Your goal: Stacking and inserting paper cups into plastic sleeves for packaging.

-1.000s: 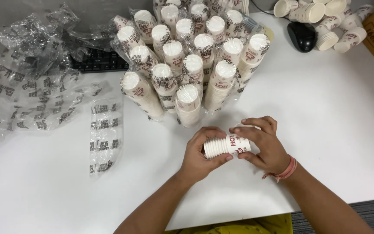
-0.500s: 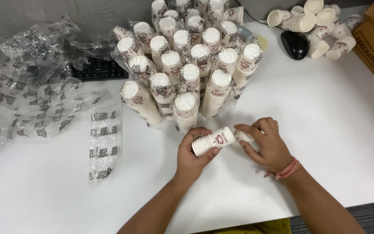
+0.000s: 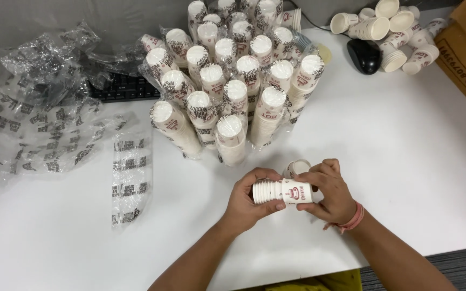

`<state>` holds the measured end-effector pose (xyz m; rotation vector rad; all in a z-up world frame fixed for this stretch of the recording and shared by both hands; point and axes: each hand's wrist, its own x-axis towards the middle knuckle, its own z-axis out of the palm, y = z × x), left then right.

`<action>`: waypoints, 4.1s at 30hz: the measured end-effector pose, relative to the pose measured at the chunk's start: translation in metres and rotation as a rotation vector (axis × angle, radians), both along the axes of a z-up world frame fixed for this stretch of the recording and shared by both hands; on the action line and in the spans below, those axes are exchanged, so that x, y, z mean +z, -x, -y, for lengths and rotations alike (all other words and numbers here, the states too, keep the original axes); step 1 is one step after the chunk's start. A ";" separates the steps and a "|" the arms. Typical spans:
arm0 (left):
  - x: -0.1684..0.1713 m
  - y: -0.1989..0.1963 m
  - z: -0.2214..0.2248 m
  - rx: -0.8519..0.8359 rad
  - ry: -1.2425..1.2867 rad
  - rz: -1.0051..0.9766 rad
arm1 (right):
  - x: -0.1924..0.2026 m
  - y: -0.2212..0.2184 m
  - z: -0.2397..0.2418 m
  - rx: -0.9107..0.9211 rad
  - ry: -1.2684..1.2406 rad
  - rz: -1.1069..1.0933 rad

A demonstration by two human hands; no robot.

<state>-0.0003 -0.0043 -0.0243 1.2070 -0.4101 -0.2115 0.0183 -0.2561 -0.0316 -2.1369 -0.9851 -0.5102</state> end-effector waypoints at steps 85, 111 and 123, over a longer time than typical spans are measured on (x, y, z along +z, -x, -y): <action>-0.016 -0.001 -0.001 0.158 0.077 -0.152 | 0.038 -0.013 -0.009 -0.234 -0.011 -0.015; -0.014 0.001 0.000 0.090 0.184 -0.214 | 0.002 -0.009 0.010 -0.238 -0.354 0.261; -0.017 0.001 0.004 0.087 0.180 -0.159 | 0.049 -0.007 -0.018 -0.168 0.176 -0.031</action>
